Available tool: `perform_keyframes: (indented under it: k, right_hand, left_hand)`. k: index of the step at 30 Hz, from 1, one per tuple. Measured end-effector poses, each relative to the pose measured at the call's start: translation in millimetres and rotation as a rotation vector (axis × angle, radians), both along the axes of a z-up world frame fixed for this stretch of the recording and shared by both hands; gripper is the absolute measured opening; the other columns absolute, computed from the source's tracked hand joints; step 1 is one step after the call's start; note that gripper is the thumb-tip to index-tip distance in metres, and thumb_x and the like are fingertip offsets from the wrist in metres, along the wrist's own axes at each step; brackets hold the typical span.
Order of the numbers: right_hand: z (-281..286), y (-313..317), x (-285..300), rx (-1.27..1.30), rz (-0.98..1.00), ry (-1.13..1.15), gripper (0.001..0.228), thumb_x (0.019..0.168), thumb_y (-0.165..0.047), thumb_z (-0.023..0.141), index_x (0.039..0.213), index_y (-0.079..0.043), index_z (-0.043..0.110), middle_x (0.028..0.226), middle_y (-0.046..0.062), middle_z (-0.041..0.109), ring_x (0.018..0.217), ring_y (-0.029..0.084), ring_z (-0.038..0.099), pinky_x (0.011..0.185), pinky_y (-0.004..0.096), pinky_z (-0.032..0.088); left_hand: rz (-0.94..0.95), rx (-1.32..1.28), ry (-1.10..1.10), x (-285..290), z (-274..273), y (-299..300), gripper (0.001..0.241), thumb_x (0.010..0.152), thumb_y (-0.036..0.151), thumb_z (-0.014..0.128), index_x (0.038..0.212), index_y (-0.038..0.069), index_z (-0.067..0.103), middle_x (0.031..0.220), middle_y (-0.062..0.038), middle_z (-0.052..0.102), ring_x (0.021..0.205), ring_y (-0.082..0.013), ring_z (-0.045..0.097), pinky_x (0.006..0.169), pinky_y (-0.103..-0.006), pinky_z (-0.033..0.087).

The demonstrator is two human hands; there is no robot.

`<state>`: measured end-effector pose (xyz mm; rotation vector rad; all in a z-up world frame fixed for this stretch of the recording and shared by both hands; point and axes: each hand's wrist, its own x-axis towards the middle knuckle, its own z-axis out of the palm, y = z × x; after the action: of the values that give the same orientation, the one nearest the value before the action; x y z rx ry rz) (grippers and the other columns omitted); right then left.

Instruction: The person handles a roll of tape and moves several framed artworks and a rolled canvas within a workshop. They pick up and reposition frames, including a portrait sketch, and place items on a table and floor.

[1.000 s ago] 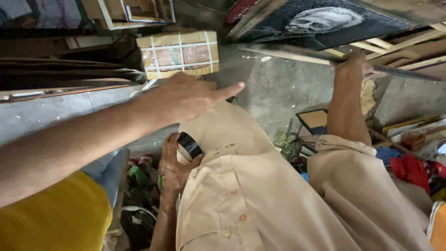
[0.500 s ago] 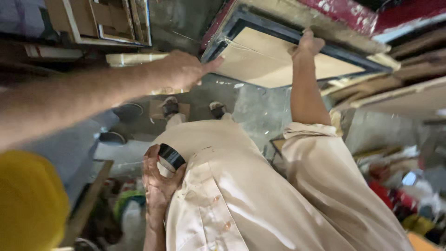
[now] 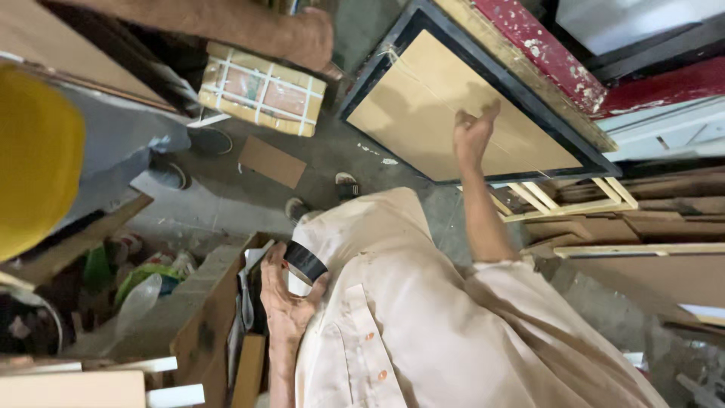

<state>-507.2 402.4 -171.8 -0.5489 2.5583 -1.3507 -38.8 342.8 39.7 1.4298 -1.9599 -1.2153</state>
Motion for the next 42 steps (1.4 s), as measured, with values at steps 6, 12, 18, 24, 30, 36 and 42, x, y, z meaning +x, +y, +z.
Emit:
perform_keyframes:
  k: [6, 12, 18, 24, 30, 36, 42]
  right_hand:
    - [-1.3, 33.4, 55.7, 0.052, 0.231, -0.048, 0.108, 0.084, 0.009, 0.069, 0.167, -0.006, 0.000, 0.147, 0.024, 0.052, 0.089, 0.020, 0.068, 0.074, 0.034, 0.060]
    - [0.9, 25.5, 68.0, 0.146, 0.331, -0.123, 0.096, 0.087, 0.008, 0.061, 0.167, -0.009, 0.010, 0.142, 0.022, 0.057, 0.082, 0.017, 0.070, 0.072, 0.031, 0.060]
    - [-14.5, 34.9, 125.5, 0.433, 1.137, 0.389, 0.071, 0.081, -0.031, 0.074, 0.137, 0.006, 0.052, 0.113, 0.035, 0.067, 0.104, 0.053, 0.066, 0.086, 0.057, 0.053]
    - [-19.7, 83.3, 257.4, 1.019, 1.179, -0.370, 0.046, 0.109, -0.043, 0.046, 0.132, -0.008, 0.063, 0.135, 0.024, 0.060, 0.125, 0.041, 0.056, 0.105, 0.048, 0.043]
    - [-7.8, 76.2, 278.1, 1.124, 1.481, -0.046, 0.051, 0.097, -0.024, 0.049, 0.146, -0.011, 0.052, 0.145, 0.019, 0.060, 0.133, 0.034, 0.059, 0.109, 0.045, 0.048]
    - [12.9, 41.0, 278.0, 0.963, 1.544, 0.143, 0.064, 0.094, -0.013, 0.047, 0.155, -0.004, 0.030, 0.153, 0.031, 0.037, 0.138, 0.043, 0.043, 0.111, 0.045, 0.040]
    - [73.1, 31.4, 311.7, 0.971, 1.402, -0.083, 0.054, 0.096, -0.014, 0.046, 0.150, -0.011, 0.039, 0.153, 0.021, 0.042, 0.135, 0.042, 0.046, 0.111, 0.049, 0.038]
  left_hand:
    - [0.049, -0.043, 0.042, 18.6, 3.8, 26.2, 0.085, 0.067, 0.023, 0.090, 0.138, 0.001, 0.048, 0.133, -0.025, 0.056, 0.120, -0.0417, 0.058, 0.101, -0.0458, 0.050]
    - [-0.009, -0.085, 0.093, 43.0, 12.2, 40.9, 0.087, 0.066, 0.021, 0.090, 0.140, 0.002, 0.048, 0.139, -0.025, 0.053, 0.123, -0.0407, 0.057, 0.103, -0.0462, 0.048]
    - [0.035, 0.003, 0.119, 81.1, 15.9, 56.7, 0.084, 0.066, 0.020, 0.091, 0.137, 0.001, 0.051, 0.139, -0.023, 0.055, 0.130, -0.0391, 0.056, 0.109, -0.0451, 0.046]
    - [0.090, 0.036, 0.221, 109.6, 13.4, 66.9, 0.084, 0.066, 0.020, 0.090, 0.138, 0.002, 0.051, 0.142, -0.021, 0.054, 0.129, -0.0348, 0.057, 0.108, -0.0422, 0.048]
    - [0.104, -0.037, 0.272, 125.7, 11.7, 72.8, 0.085, 0.067, 0.017, 0.091, 0.140, 0.003, 0.050, 0.144, -0.020, 0.053, 0.133, -0.0363, 0.055, 0.113, -0.0441, 0.044]
    - [0.145, 0.004, 0.270, 133.1, 17.2, 76.7, 0.084, 0.067, 0.014, 0.090, 0.141, 0.005, 0.051, 0.143, -0.017, 0.053, 0.131, -0.0330, 0.057, 0.109, -0.0423, 0.047]
    - [0.117, -0.008, 0.280, 132.0, 17.7, 72.9, 0.085, 0.067, 0.015, 0.092, 0.140, 0.005, 0.049, 0.143, -0.017, 0.053, 0.128, -0.0313, 0.057, 0.106, -0.0402, 0.049]
